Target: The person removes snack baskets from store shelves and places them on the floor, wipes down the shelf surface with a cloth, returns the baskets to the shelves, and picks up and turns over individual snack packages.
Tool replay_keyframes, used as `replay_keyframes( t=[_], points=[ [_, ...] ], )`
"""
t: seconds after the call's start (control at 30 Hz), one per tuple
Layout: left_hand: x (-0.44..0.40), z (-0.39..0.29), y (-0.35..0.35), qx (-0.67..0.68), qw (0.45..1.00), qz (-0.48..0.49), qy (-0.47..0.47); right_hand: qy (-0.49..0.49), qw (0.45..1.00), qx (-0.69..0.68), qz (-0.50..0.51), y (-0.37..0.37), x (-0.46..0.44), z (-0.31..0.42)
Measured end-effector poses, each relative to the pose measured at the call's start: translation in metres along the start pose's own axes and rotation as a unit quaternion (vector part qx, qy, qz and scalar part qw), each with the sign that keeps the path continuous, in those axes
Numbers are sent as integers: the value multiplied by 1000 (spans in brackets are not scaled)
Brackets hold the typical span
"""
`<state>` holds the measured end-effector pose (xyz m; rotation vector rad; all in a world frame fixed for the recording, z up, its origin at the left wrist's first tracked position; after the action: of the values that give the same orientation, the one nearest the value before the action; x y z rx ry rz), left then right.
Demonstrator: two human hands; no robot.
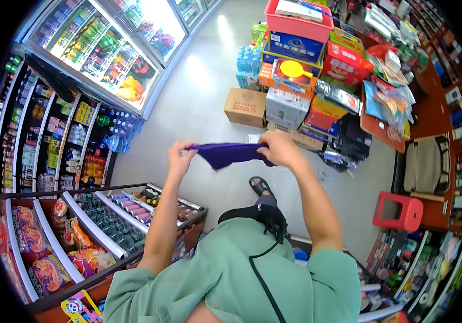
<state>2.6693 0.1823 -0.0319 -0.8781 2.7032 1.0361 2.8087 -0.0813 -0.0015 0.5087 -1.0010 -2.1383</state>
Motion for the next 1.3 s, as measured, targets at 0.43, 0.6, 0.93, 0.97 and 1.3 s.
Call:
replay_keyframes(
  t=[0.43, 0.6, 0.93, 0.97, 1.3],
  points=[
    [22, 119, -76, -155, 971, -20, 180, -24, 993, -93, 74, -138, -84, -147],
    [-8, 78, -36, -32, 950, -54, 305, 34, 995, -89, 8, -71, -104, -81],
    [22, 91, -62, -205, 957, -132, 154, 153, 981, 114, 32, -137, -114, -117],
    [28, 97, -67, -157, 951, -96, 247, 105, 993, 2, 58, -149, -114, -122],
    [58, 118, -122, 78, 897, -124, 418, -80, 979, -151, 114, -162, -120, -109]
  ],
)
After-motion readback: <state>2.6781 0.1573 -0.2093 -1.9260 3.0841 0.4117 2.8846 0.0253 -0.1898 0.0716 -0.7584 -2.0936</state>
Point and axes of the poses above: each hand's wrist, its own x-axis away from the middle knuckle, its own y-axis out of the back of the hand, z = x × y, the point moved 5 cm from there along -x, towards the middle knuckle, and after that the axes turned 7 degrees about -z, right-handed, at the moved point
